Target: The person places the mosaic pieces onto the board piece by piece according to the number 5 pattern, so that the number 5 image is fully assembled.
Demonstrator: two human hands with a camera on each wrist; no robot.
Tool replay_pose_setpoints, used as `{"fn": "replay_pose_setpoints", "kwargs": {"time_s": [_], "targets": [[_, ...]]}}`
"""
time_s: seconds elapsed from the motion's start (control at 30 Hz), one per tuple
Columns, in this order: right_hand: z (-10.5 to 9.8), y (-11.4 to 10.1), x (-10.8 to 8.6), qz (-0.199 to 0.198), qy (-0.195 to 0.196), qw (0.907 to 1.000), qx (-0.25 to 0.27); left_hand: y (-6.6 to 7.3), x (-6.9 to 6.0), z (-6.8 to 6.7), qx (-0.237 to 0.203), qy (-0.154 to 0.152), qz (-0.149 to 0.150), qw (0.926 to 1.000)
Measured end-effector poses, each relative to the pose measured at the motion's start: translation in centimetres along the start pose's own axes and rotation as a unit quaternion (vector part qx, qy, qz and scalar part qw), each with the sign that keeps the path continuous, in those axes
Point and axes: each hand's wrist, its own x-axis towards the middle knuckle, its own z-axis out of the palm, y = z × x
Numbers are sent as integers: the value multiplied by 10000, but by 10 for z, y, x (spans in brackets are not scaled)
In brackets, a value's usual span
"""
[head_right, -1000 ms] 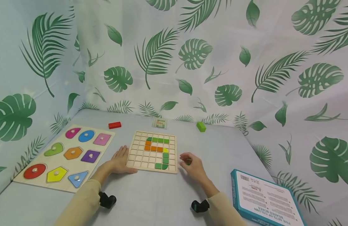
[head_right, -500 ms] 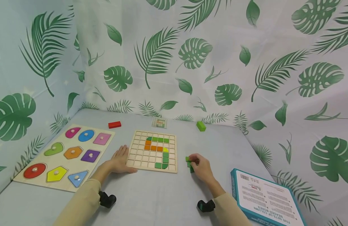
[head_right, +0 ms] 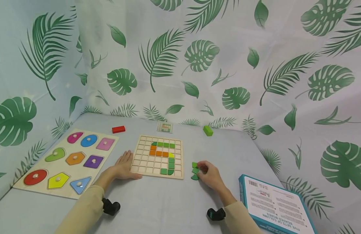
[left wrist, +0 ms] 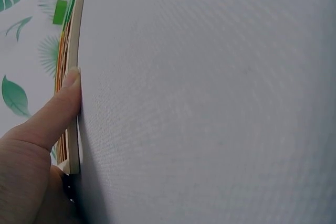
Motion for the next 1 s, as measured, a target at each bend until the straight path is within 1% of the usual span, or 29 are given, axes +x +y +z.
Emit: {"fn": "replay_pose_setpoints", "kwargs": {"time_s": [0.1, 0.27, 0.33, 0.53, 0.63, 0.73, 0.9, 1.0], "targets": [[1, -1, 0, 14, -24, 10000, -32, -1, 0, 0, -11, 20, 6, 10000], [3, -2, 2, -48, -1, 9997, -246, -2, 2, 0, -77, 42, 26, 10000], [4, -3, 2, -56, 18, 9997, -248, -3, 3, 1, -52, 1, 13, 10000], [4, -7, 5, -47, -73, 9998, -162, -9, 8, 7, -70, 94, 52, 9999], [6, -11, 6, -147, -88, 9998, -29, -10, 9, 8, -55, 90, 56, 9999], [10, -18, 6, -369, -55, 9992, 156, -11, 9, 9, -41, 121, 98, 9999], [21, -35, 8, -698, -74, 9971, 302, -8, 5, 6, -115, 135, 130, 9998], [28, -45, 9, -862, -138, 9955, 371, -5, 3, 4, -148, 74, 78, 9998]]}}
